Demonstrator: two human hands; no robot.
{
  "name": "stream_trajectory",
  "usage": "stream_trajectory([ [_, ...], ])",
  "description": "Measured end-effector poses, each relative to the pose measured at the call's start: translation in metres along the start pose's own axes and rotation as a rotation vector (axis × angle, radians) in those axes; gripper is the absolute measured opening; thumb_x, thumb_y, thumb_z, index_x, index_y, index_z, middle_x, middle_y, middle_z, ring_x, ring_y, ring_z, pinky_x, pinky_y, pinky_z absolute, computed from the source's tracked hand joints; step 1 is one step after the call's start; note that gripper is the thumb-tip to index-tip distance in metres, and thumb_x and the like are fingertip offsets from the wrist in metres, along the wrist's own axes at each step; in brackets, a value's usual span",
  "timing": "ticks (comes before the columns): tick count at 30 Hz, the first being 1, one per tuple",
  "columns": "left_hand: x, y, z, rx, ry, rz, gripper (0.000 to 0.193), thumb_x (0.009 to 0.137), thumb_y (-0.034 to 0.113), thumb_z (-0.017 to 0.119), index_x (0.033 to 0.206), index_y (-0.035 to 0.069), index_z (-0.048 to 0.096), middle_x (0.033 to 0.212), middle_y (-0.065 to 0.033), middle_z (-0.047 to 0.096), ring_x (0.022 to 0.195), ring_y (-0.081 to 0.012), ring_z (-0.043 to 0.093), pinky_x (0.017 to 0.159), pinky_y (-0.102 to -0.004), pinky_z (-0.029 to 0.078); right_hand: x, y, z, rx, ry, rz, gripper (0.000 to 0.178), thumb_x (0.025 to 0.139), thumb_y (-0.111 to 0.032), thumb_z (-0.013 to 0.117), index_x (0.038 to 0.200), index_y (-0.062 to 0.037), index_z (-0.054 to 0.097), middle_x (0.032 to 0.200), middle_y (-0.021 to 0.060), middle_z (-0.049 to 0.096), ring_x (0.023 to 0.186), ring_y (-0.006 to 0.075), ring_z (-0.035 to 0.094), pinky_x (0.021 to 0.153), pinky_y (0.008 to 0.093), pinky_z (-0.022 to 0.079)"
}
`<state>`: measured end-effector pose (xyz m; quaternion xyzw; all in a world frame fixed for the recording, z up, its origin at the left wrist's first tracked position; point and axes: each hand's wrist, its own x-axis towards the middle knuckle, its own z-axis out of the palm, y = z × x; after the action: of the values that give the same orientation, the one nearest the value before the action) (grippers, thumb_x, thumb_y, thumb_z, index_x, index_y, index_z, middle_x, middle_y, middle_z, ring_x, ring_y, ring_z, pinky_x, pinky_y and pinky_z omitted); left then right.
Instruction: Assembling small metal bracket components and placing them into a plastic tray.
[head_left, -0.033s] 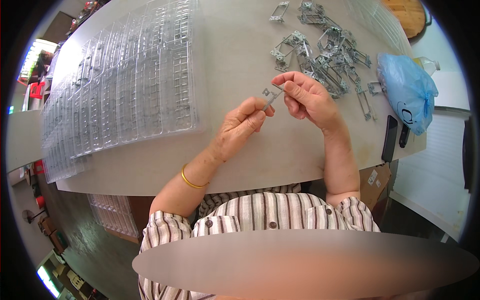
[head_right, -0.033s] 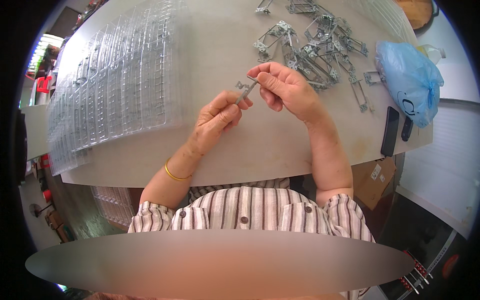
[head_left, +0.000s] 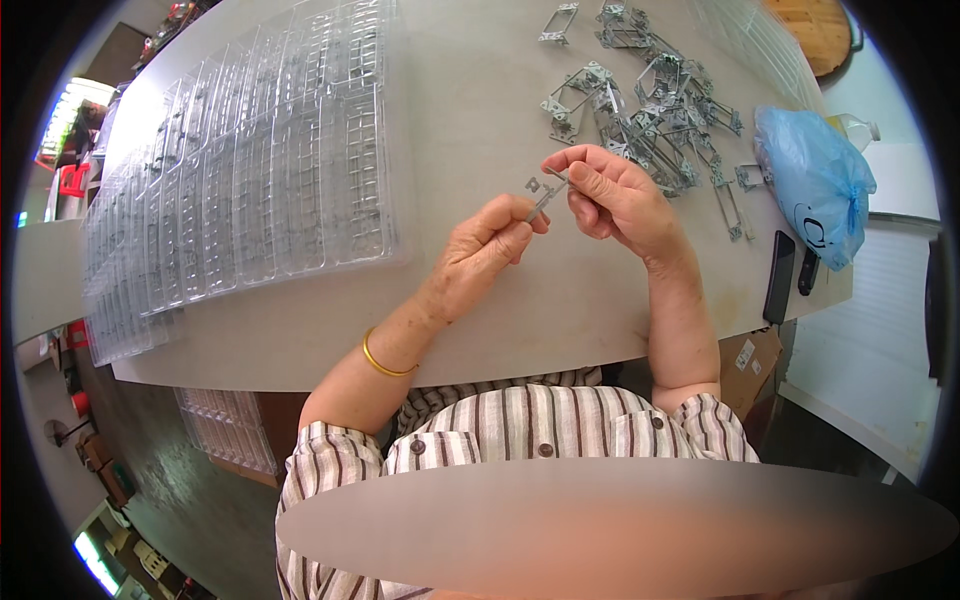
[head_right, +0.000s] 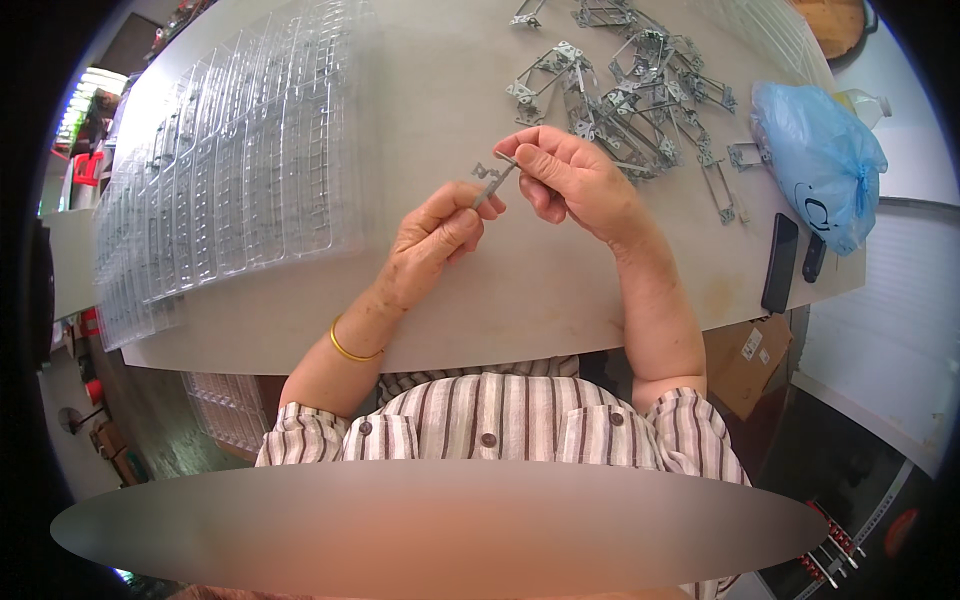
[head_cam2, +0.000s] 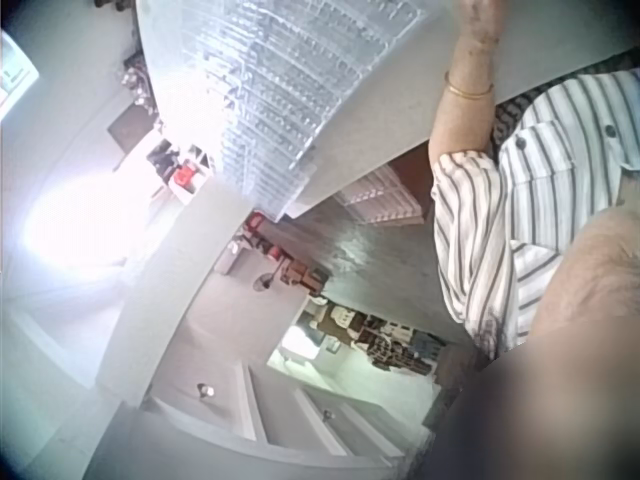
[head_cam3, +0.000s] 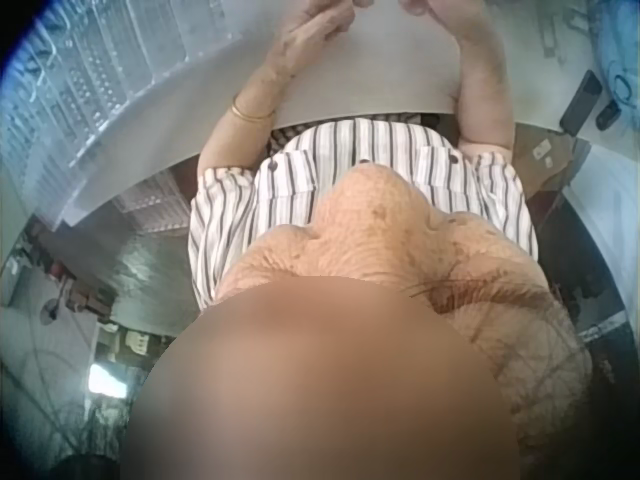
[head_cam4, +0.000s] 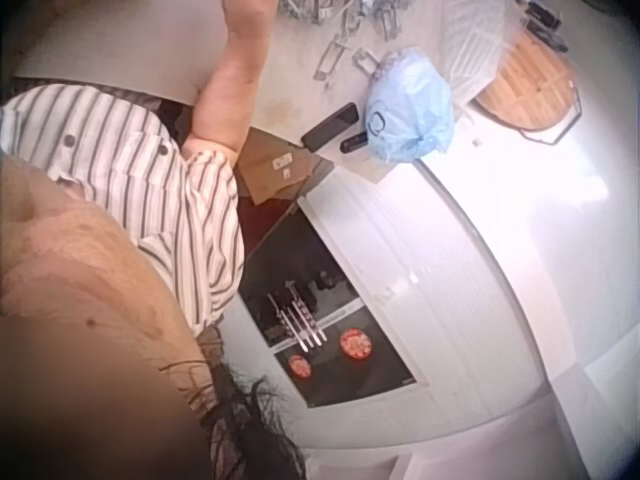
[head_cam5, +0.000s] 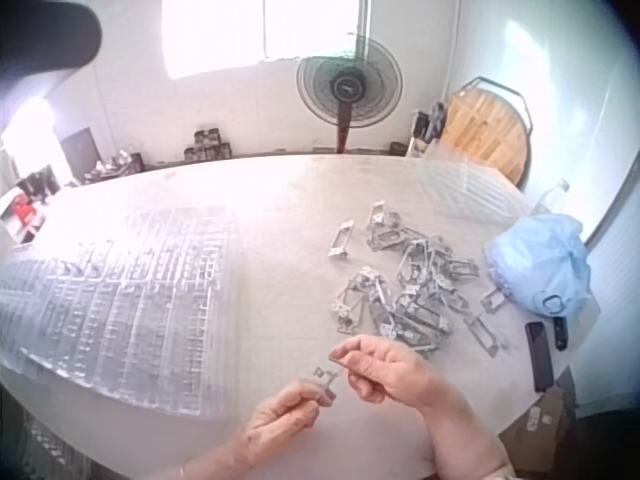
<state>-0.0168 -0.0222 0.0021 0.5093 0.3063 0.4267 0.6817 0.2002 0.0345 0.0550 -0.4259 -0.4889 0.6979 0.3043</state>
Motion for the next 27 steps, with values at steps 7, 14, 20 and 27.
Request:
stream_trajectory([
  [7, 0.001, 0.0, 0.001, 0.153, -0.055, 0.123, 0.016, 0.103, 0.013, 0.052, 0.109, 0.001, 0.062, 0.113, -0.0057, 0.059, 0.091, -0.0117, 0.051, 0.082, -0.0267, 0.044, -0.001, 0.002, -0.008, 0.159, -0.135, 0.136, 0.028, 0.105, -0.03, 0.054, 0.106, -0.0035, 0.062, 0.065, -0.0045, 0.047, 0.051, 0.0034, 0.035, 0.046, 0.0202, 0.027],
  [14, 0.001, 0.001, 0.001, 0.278, -0.099, 0.131, 0.014, 0.102, 0.01, 0.054, 0.107, 0.0, 0.062, 0.115, -0.0095, 0.058, 0.104, -0.0172, 0.054, 0.094, -0.0323, 0.043, 0.0, 0.002, -0.005, -0.051, -0.021, 0.056, 0.021, 0.101, -0.026, 0.061, 0.095, -0.0061, 0.062, 0.071, -0.0052, 0.053, 0.056, 0.0039, 0.042, 0.051, 0.0191, 0.033],
  [20, 0.002, 0.004, 0.002, 0.428, -0.245, 0.074, 0.014, 0.102, 0.011, 0.054, 0.107, -0.001, 0.061, 0.113, -0.0095, 0.06, 0.105, -0.0185, 0.058, 0.092, -0.0314, 0.046, 0.001, 0.007, -0.016, -0.279, -0.017, -0.129, 0.018, 0.1, -0.024, 0.064, 0.092, -0.0083, 0.061, 0.077, -0.0064, 0.055, 0.062, 0.0031, 0.047, 0.055, 0.0189, 0.037],
  [27, 0.002, 0.003, -0.002, -0.154, -0.104, -0.253, 0.026, 0.105, 0.021, 0.047, 0.108, 0.0, 0.061, 0.107, -0.014, 0.063, 0.076, -0.0167, 0.059, 0.066, -0.0284, 0.049, 0.001, 0.003, -0.006, -0.026, 0.297, -0.327, 0.019, 0.1, -0.022, 0.065, 0.099, -0.0044, 0.06, 0.083, 0.0008, 0.064, 0.07, 0.0074, 0.061, 0.057, 0.022, 0.049],
])
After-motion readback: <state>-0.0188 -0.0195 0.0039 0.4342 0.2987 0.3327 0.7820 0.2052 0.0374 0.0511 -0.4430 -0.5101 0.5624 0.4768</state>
